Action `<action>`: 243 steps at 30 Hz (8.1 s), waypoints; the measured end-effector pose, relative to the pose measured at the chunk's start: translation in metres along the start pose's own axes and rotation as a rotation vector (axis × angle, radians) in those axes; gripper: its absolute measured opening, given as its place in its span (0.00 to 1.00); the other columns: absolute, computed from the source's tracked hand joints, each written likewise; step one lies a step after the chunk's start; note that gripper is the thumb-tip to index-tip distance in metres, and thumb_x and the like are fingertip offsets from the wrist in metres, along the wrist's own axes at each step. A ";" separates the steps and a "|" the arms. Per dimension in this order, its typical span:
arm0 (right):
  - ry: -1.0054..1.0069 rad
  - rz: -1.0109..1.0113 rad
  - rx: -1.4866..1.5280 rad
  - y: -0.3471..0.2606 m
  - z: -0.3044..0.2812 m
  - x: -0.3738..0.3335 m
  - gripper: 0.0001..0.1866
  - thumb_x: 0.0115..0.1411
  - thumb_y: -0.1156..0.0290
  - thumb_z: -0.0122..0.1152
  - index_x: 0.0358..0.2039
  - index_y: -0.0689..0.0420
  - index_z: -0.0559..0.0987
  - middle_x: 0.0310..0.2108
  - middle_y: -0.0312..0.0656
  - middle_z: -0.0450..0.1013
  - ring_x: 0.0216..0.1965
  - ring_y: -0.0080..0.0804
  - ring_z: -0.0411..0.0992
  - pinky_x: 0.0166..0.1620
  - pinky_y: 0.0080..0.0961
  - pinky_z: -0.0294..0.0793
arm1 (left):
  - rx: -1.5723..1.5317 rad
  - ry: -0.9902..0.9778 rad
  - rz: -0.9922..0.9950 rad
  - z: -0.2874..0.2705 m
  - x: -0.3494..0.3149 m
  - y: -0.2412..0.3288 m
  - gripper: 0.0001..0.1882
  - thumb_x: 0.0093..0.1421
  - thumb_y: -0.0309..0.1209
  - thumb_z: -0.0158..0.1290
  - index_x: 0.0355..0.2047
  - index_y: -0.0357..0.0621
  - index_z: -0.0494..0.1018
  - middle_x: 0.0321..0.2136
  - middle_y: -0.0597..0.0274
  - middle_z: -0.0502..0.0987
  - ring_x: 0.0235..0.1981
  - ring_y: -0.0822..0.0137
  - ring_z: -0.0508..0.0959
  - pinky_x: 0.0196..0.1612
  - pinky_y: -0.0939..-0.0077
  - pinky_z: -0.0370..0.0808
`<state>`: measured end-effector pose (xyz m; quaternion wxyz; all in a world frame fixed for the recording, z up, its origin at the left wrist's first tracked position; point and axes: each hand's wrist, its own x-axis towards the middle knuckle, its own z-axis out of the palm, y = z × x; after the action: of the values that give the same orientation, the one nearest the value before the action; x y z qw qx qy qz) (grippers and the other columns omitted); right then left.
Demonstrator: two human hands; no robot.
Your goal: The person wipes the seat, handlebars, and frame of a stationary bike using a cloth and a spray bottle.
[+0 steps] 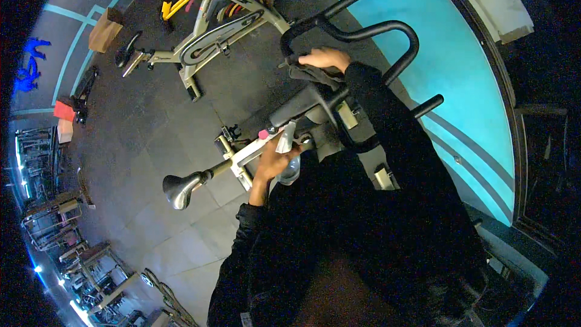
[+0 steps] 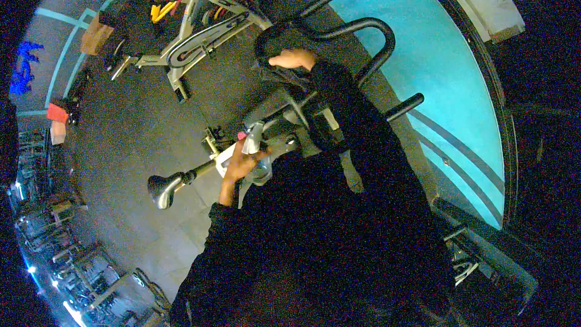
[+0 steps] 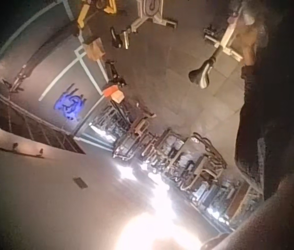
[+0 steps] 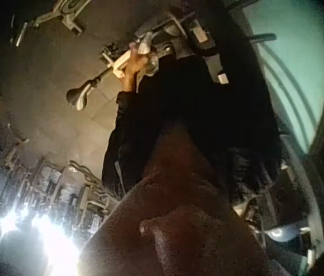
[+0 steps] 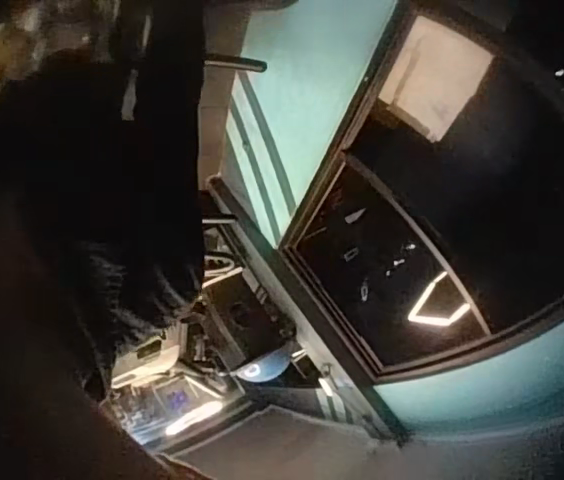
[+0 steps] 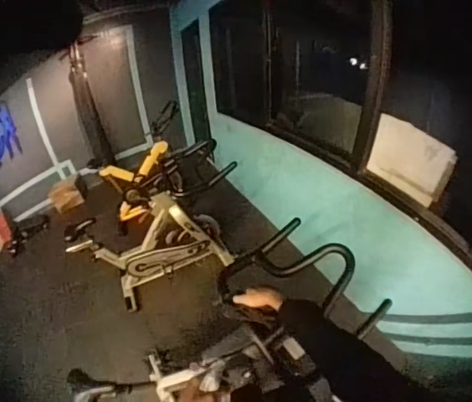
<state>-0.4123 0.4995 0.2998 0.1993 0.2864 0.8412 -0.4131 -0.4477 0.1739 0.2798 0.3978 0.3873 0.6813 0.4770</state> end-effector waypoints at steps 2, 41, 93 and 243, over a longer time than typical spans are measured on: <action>0.345 0.029 -0.093 0.036 0.029 0.038 0.33 0.53 0.40 0.56 0.43 0.59 0.81 0.45 0.61 0.75 0.48 0.58 0.74 0.48 0.45 0.73 | -0.133 -0.013 0.027 0.006 0.003 -0.005 0.20 0.52 0.30 0.64 0.44 0.38 0.73 0.30 0.58 0.79 0.32 0.68 0.77 0.37 0.71 0.73; 0.527 -0.016 -0.223 -0.039 0.057 0.047 0.47 0.51 0.59 0.67 0.62 0.72 0.55 0.46 0.66 0.71 0.48 0.58 0.72 0.50 0.42 0.73 | 0.119 0.097 -0.040 -0.026 -0.003 -0.011 0.23 0.53 0.41 0.65 0.42 0.39 0.72 0.28 0.52 0.78 0.29 0.57 0.77 0.36 0.65 0.73; 0.725 -0.366 -0.739 0.018 0.079 -0.057 0.16 0.47 0.69 0.60 0.39 0.54 0.80 0.53 0.46 0.68 0.56 0.49 0.65 0.60 0.50 0.58 | -0.002 0.200 -0.070 -0.048 -0.054 -0.001 0.21 0.52 0.34 0.65 0.43 0.38 0.73 0.30 0.59 0.78 0.30 0.69 0.77 0.36 0.73 0.73; 0.997 -0.227 -0.206 -0.010 -0.003 -0.058 0.14 0.57 0.73 0.57 0.44 0.57 0.78 0.30 0.52 0.78 0.32 0.50 0.78 0.35 0.36 0.74 | 0.063 0.285 -0.022 -0.037 -0.047 -0.013 0.21 0.52 0.39 0.65 0.41 0.39 0.72 0.26 0.54 0.79 0.28 0.61 0.79 0.35 0.66 0.74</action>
<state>-0.3747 0.4788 0.3403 -0.2443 0.3342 0.8960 -0.1608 -0.4656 0.1149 0.2841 0.2898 0.3206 0.7497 0.5012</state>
